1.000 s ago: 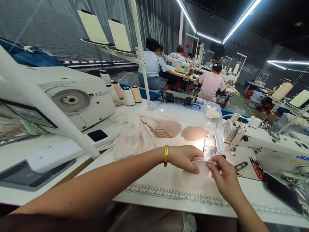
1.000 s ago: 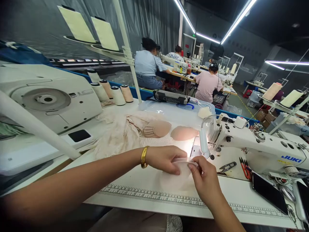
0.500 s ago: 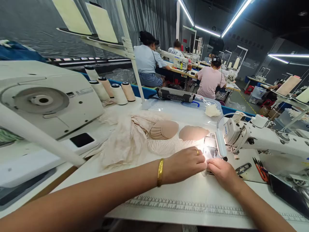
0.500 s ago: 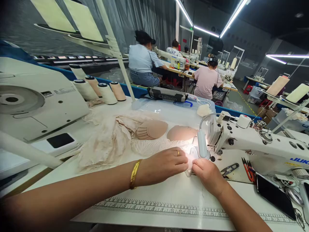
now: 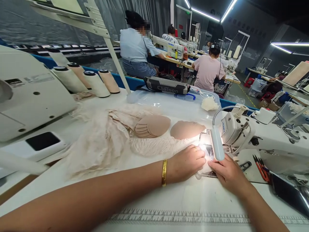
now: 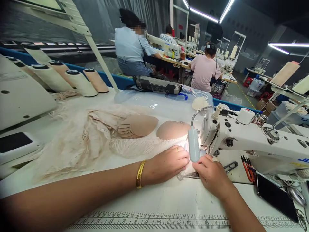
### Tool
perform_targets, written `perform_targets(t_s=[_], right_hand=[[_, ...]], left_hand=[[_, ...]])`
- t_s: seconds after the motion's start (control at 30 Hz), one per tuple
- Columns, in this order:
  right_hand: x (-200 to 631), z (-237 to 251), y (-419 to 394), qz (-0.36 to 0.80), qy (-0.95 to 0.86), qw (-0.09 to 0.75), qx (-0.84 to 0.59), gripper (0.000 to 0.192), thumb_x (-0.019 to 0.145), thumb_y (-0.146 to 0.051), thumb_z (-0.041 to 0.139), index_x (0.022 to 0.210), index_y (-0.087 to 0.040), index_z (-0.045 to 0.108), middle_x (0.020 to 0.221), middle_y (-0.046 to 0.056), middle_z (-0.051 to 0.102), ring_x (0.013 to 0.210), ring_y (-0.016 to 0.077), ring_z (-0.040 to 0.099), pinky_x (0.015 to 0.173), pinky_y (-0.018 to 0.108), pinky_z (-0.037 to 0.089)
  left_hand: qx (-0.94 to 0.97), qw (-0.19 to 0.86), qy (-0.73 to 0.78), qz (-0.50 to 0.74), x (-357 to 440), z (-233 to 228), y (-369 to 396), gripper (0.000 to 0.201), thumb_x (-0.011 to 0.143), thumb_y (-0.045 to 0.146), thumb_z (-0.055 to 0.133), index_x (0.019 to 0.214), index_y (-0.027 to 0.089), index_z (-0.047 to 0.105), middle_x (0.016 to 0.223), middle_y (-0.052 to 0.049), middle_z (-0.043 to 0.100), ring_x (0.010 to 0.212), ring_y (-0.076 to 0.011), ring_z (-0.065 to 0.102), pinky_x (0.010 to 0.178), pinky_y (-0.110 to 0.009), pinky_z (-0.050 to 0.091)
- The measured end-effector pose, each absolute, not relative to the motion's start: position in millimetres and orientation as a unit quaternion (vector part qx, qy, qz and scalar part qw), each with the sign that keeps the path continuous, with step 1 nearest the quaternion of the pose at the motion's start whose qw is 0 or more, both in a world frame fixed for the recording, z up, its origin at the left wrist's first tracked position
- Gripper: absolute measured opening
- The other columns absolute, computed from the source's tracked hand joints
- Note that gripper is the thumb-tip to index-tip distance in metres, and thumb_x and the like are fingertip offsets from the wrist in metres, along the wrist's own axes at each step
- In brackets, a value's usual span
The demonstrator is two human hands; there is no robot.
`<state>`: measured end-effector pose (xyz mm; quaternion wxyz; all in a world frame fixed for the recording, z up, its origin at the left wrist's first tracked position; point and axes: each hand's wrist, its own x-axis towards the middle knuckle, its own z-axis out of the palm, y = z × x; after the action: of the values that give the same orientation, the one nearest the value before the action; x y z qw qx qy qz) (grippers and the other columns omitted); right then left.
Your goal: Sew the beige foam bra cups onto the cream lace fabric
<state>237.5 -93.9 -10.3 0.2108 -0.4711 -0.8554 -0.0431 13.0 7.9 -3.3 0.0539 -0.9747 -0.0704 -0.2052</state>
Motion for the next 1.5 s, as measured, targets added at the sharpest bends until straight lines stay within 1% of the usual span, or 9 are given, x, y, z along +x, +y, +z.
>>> perform_targets(t_s=[0.2,0.37,0.6,0.7,0.87,1.07,1.17,1.33,1.5], right_hand=[[237,-10,-93,-0.03,-0.852,0.213,-0.477,0.031,0.095,-0.008,0.047,0.112,-0.025,0.067,0.1,0.007,0.068,0.097,0.0215,0.059,0.08,0.031,0.049],[237,-11,-93,-0.03,-0.849,0.203,-0.486,0.031,0.096,-0.01,0.046,0.112,-0.027,0.067,0.103,0.007,0.068,0.097,0.0224,0.06,0.081,0.033,0.05],[238,-18,-93,-0.051,-0.832,0.205,-0.512,0.03,0.097,-0.013,0.043,0.112,-0.025,0.067,0.091,0.007,0.064,0.086,0.0224,0.06,0.064,0.03,0.046],[238,-19,-93,-0.06,-0.826,0.208,-0.521,0.028,0.097,-0.014,0.043,0.109,-0.023,0.067,0.09,0.008,0.063,0.085,0.0229,0.06,0.058,0.029,0.044],[238,-21,-91,-0.056,-0.815,0.215,-0.535,0.023,0.095,-0.013,0.045,0.096,-0.023,0.066,0.099,0.01,0.065,0.088,0.0234,0.06,0.059,0.03,0.045],[238,-21,-91,-0.054,-0.811,0.211,-0.543,0.022,0.094,-0.012,0.046,0.09,-0.024,0.064,0.102,0.01,0.066,0.088,0.023,0.061,0.058,0.03,0.044],[237,-19,-92,-0.067,-0.816,0.202,-0.538,0.023,0.094,-0.012,0.045,0.093,-0.024,0.065,0.098,0.009,0.066,0.082,0.022,0.06,0.057,0.03,0.042],[238,-18,-94,-0.087,-0.821,0.191,-0.53,0.027,0.094,-0.014,0.046,0.106,-0.025,0.067,0.09,0.008,0.065,0.076,0.0214,0.058,0.053,0.029,0.037],[237,-17,-93,-0.105,-0.823,0.192,-0.524,0.027,0.095,-0.014,0.045,0.106,-0.024,0.067,0.089,0.008,0.063,0.075,0.0208,0.056,0.055,0.029,0.036]], left_hand=[[-0.972,0.057,-0.082,-0.214,15,-4,8,0.014,0.087,0.017,0.065,0.075,0.018,0.056,0.082,-0.002,0.059,0.072,-0.018,0.05,0.067,-0.035,0.036],[-0.977,0.041,-0.079,-0.193,15,-1,8,0.011,0.087,0.019,0.066,0.078,0.018,0.059,0.084,-0.002,0.062,0.075,-0.0195,0.052,0.07,-0.037,0.038],[-0.982,0.016,-0.056,-0.178,21,-6,26,0.014,0.092,0.025,0.063,0.081,0.017,0.062,0.09,-0.005,0.068,0.078,-0.0219,0.056,0.073,-0.038,0.042],[-0.986,-0.015,-0.014,-0.165,26,-6,39,0.012,0.096,0.024,0.058,0.087,0.017,0.064,0.097,-0.007,0.07,0.085,-0.0219,0.059,0.081,-0.037,0.046],[-0.984,-0.049,0.026,-0.167,33,-7,55,0.017,0.099,0.022,0.051,0.098,0.017,0.067,0.106,-0.01,0.071,0.097,-0.0221,0.061,0.095,-0.037,0.047],[-0.975,-0.075,0.052,-0.203,36,-7,63,0.014,0.096,0.02,0.055,0.097,0.017,0.068,0.105,-0.01,0.072,0.095,-0.0216,0.063,0.094,-0.035,0.049],[-0.974,-0.088,0.061,-0.202,36,-4,65,0.013,0.097,0.021,0.056,0.098,0.017,0.069,0.103,-0.009,0.072,0.094,-0.0213,0.063,0.093,-0.035,0.049],[-0.973,-0.108,0.07,-0.192,37,0,68,0.013,0.096,0.02,0.057,0.094,0.02,0.07,0.104,-0.008,0.073,0.09,-0.0208,0.064,0.09,-0.034,0.049],[-0.972,-0.112,0.07,-0.192,37,-1,71,0.015,0.095,0.02,0.057,0.092,0.022,0.072,0.101,-0.007,0.074,0.093,-0.0212,0.065,0.093,-0.036,0.05]])
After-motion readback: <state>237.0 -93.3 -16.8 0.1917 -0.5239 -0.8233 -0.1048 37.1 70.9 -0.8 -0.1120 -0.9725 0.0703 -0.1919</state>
